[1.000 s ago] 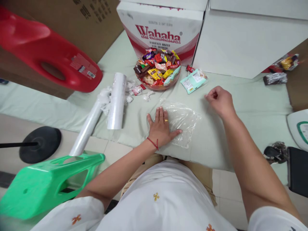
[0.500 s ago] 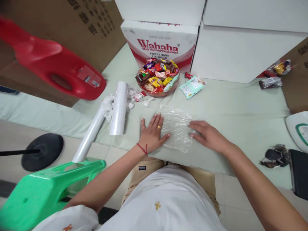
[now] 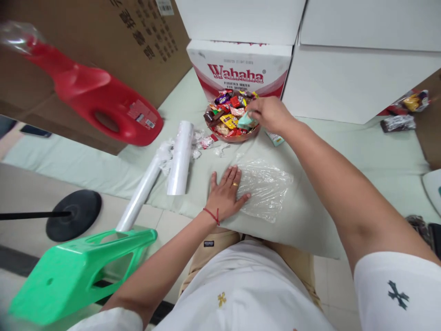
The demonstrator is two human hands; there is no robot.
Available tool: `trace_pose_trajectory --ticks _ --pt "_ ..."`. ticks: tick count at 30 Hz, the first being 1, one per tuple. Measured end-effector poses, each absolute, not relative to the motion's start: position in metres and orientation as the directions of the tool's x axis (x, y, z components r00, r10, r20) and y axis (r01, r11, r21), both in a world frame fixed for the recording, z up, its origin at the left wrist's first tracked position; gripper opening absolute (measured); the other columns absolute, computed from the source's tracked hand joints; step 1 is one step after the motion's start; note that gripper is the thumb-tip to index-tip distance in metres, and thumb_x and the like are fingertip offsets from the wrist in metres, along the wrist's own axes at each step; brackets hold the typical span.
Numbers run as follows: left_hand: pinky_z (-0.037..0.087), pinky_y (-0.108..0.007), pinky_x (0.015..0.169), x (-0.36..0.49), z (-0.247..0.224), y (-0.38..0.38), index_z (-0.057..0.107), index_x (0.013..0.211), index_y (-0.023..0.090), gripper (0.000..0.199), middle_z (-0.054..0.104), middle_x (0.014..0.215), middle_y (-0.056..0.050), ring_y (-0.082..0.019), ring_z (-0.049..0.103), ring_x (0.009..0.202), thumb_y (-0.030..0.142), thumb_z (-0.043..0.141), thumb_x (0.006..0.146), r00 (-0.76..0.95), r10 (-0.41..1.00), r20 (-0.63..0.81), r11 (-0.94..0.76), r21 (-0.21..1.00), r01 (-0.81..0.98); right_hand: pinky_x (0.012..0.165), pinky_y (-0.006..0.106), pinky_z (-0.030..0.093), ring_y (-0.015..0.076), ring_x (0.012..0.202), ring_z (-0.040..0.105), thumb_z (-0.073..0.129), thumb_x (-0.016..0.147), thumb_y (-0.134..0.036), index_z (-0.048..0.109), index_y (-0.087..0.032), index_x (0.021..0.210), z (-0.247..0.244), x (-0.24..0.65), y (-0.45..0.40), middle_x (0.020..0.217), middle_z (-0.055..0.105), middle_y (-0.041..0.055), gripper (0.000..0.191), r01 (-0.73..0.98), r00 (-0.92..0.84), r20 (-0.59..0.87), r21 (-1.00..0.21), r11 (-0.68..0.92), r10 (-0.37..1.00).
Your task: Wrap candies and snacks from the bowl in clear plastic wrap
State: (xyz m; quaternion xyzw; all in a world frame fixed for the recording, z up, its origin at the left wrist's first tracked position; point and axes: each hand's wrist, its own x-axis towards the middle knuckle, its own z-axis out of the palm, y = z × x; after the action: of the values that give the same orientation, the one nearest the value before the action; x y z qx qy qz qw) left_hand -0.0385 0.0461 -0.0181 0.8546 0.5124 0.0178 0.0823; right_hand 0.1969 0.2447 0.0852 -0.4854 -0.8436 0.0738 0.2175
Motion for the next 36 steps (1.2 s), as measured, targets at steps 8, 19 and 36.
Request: trace_pose_trajectory --ticks 8,19,36 --pt "0.008 -0.073 0.126 -0.04 -0.016 0.047 0.026 0.164 0.012 0.082 0.022 0.172 -0.017 -0.033 0.018 0.161 0.065 0.032 0.102 0.49 0.871 -0.029 -0.474 0.217 0.854 0.047 0.024 0.029 0.0084 0.047 0.036 0.077 0.079 -0.062 0.065 -0.021 0.093 0.082 0.198 0.13 0.058 0.045 -0.0063 0.045 0.21 -0.028 -0.157 -0.967 -0.148 0.987" --pt "0.011 -0.069 0.127 -0.039 -0.019 0.047 0.029 0.163 0.009 0.062 0.023 0.172 -0.014 -0.028 0.019 0.161 0.034 0.027 0.106 0.489 0.872 -0.011 -0.478 0.188 0.858 0.071 0.025 0.047 0.0149 0.074 0.063 0.06 0.092 -0.031 0.077 -0.023 0.104 0.056 0.185 0.144 0.085 0.073 -0.0008 0.022 0.675 -0.681 -0.406 -0.671 0.307 0.609" --pt "0.008 -0.066 0.129 -0.041 -0.012 0.049 0.029 0.163 0.011 0.064 0.021 0.172 -0.013 -0.026 0.018 0.162 0.027 0.03 0.101 0.481 0.875 -0.057 -0.454 0.249 0.855 0.112 0.059 0.046 0.0355 0.135 0.05 0.044 0.104 -0.028 0.057 -0.02 0.147 -0.015 0.188 0.022 0.151 0.054 0.0183 0.045 0.859 -0.364 0.147 -0.328 0.393 0.92"
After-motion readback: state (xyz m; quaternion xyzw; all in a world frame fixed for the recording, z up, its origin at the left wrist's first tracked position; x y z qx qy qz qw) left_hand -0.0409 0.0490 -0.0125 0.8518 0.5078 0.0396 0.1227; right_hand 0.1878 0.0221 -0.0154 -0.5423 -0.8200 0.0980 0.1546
